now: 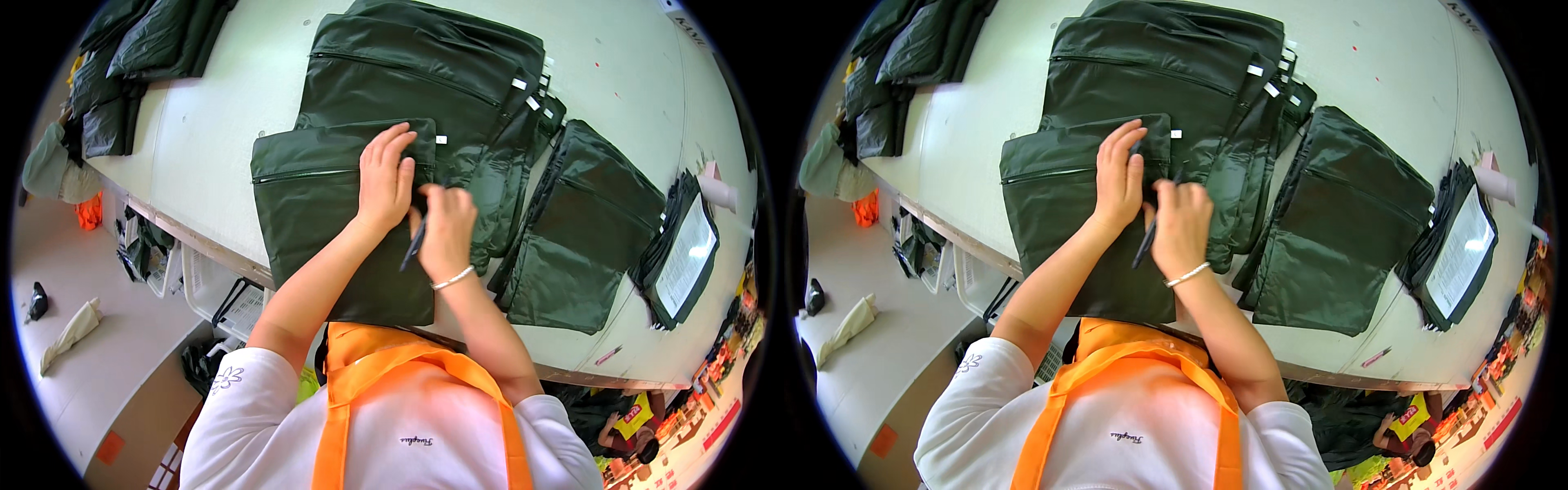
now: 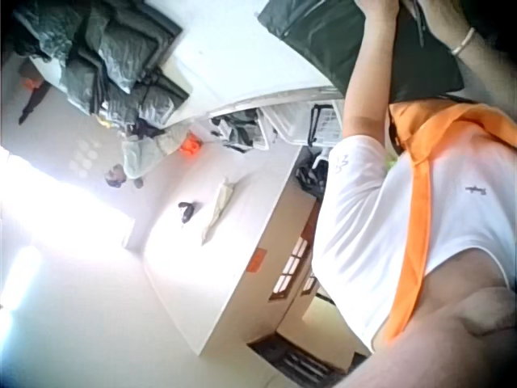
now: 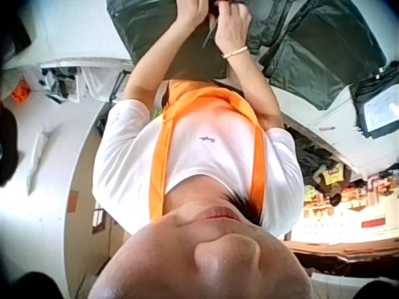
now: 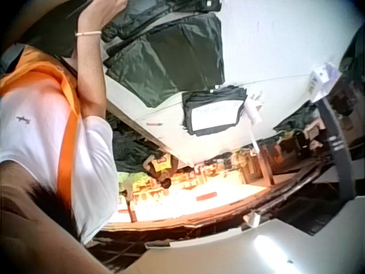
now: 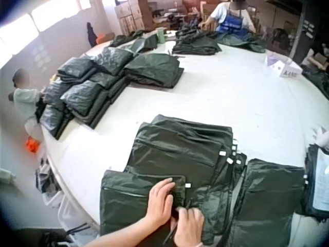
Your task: The person writes on small white labels attached to a stack of dark green pouches using a black pen. After labeling, they gather the pouches and place them into a white plastic bin.
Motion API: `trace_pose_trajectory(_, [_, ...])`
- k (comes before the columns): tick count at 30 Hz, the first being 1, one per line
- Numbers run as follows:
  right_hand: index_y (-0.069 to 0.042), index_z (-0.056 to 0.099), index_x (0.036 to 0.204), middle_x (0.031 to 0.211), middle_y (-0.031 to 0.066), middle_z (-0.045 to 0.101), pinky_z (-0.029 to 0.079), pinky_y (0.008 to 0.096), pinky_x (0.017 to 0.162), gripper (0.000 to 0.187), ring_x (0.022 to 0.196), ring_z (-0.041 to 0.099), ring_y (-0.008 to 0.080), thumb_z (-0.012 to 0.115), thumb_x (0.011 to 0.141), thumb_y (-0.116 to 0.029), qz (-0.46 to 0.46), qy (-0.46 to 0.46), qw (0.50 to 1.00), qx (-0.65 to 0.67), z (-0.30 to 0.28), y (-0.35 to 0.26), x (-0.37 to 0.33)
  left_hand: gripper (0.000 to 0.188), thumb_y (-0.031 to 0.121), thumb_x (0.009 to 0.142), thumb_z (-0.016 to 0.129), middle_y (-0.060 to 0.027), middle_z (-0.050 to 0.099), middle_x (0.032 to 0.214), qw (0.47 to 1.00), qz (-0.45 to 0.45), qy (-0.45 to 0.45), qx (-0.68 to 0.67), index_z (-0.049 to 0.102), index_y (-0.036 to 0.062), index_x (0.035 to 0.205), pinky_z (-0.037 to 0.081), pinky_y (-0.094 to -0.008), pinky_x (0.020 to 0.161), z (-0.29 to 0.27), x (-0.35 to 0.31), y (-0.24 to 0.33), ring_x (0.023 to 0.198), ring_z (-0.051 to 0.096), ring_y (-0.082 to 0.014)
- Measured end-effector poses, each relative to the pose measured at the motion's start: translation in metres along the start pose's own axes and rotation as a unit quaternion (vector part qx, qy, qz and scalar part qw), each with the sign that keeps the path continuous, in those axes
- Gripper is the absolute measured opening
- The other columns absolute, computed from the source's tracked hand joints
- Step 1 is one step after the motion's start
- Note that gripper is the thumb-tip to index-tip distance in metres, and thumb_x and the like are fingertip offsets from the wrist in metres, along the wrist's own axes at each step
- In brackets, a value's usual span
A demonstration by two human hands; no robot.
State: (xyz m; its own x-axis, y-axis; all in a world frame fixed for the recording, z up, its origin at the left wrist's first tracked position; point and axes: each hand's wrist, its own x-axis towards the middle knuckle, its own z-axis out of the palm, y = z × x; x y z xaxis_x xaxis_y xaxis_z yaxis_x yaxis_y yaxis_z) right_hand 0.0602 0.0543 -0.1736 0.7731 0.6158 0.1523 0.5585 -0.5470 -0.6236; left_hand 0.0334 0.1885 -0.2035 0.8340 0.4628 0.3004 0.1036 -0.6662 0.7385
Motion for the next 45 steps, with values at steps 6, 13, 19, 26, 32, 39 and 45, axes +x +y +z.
trace_pose_trajectory(6, [-0.007, 0.059, 0.103, 0.094, 0.0102, 0.061, 0.05, 0.0312, 0.076, 0.018, 0.084, 0.062, 0.0234, 0.064, 0.087, 0.001, 0.274, 0.054, 0.937, 0.212, -0.084, 0.01, -0.018, 0.039, 0.011, 0.092, 0.052, -0.0151, 0.049, 0.14, 0.995, 0.092, 0.023, -0.039, 0.052, 0.0032, 0.131, 0.033, -0.0446, 0.109, 0.007, 0.047, 0.036, 0.132, 0.043, -0.035])
trace_pose_trajectory(13, [-0.004, 0.054, 0.101, 0.088, 0.0053, 0.057, 0.047, 0.0267, 0.078, 0.018, 0.081, 0.054, 0.0146, 0.068, 0.089, -0.003, 0.181, 0.206, 0.948, -0.161, -0.263, 0.165, -0.066, 0.056, 0.029, 0.095, 0.054, -0.0037, 0.033, 0.156, 0.964, 0.167, -0.105, 0.179, 0.039, 0.0131, 0.147, 0.022, -0.0455, 0.116, 0.073, 0.095, 0.021, 0.143, 0.03, -0.0255])
trace_pose_trajectory(19, [-0.005, 0.055, 0.126, 0.137, 0.0167, 0.055, 0.04, 0.0374, 0.103, 0.035, 0.119, 0.054, 0.0295, 0.058, 0.091, -0.001, 0.108, 0.189, 0.947, -0.236, -0.22, 0.181, -0.06, 0.061, 0.032, 0.095, 0.053, -0.009, 0.029, 0.158, 0.96, 0.075, -0.147, 0.228, 0.036, 0.0091, 0.149, 0.021, -0.0503, 0.116, 0.043, 0.033, 0.021, 0.144, 0.026, -0.0294])
trace_pose_trajectory(26, [-0.002, 0.067, 0.108, 0.094, 0.0088, 0.07, 0.052, 0.0269, 0.075, 0.017, 0.082, 0.065, 0.0138, 0.061, 0.093, -0.007, 0.162, 0.15, 0.938, 0.266, -0.079, 0.066, 0.016, 0.048, 0.03, 0.094, 0.054, -0.0078, 0.041, 0.15, 0.956, 0.014, -0.17, 0.24, 0.051, 0.0139, 0.139, 0.029, -0.0481, 0.109, 0.0, -0.017, 0.035, 0.135, 0.039, -0.0287])
trace_pose_trajectory(32, [-0.001, 0.064, 0.092, 0.074, 0.005, 0.066, 0.049, 0.0242, 0.059, 0.011, 0.062, 0.061, 0.0094, 0.069, 0.083, -0.005, 0.153, 0.108, 0.934, 0.305, -0.008, 0.048, 0.048, 0.037, 0.025, 0.09, 0.061, -0.0024, 0.053, 0.132, 0.96, 0.054, -0.142, 0.237, 0.061, 0.022, 0.127, 0.036, -0.0431, 0.095, -0.002, -0.006, 0.029, 0.116, 0.05, -0.0238])
trace_pose_trajectory(39, [-0.002, 0.059, 0.078, 0.06, 0.0022, 0.059, 0.044, 0.023, 0.05, 0.011, 0.052, 0.053, 0.007, 0.069, 0.08, -0.005, 0.105, 0.147, 0.952, 0.247, 0.009, 0.057, 0.044, 0.033, 0.024, 0.087, 0.064, -0.0001, 0.054, 0.127, 0.96, 0.073, -0.114, 0.245, 0.064, 0.0227, 0.12, 0.036, -0.0421, 0.09, 0.003, -0.006, 0.02, 0.113, 0.05, -0.0227])
trace_pose_trajectory(45, [-0.003, 0.058, 0.077, 0.058, 0.0044, 0.058, 0.044, 0.0251, 0.05, 0.011, 0.051, 0.054, 0.01, 0.069, 0.079, -0.004, 0.106, 0.143, 0.955, 0.239, 0.011, 0.057, 0.046, 0.032, 0.024, 0.086, 0.066, 0.0, 0.055, 0.126, 0.961, 0.081, -0.104, 0.245, 0.064, 0.0222, 0.118, 0.037, -0.0432, 0.088, 0.004, -0.006, 0.017, 0.112, 0.05, -0.0227])
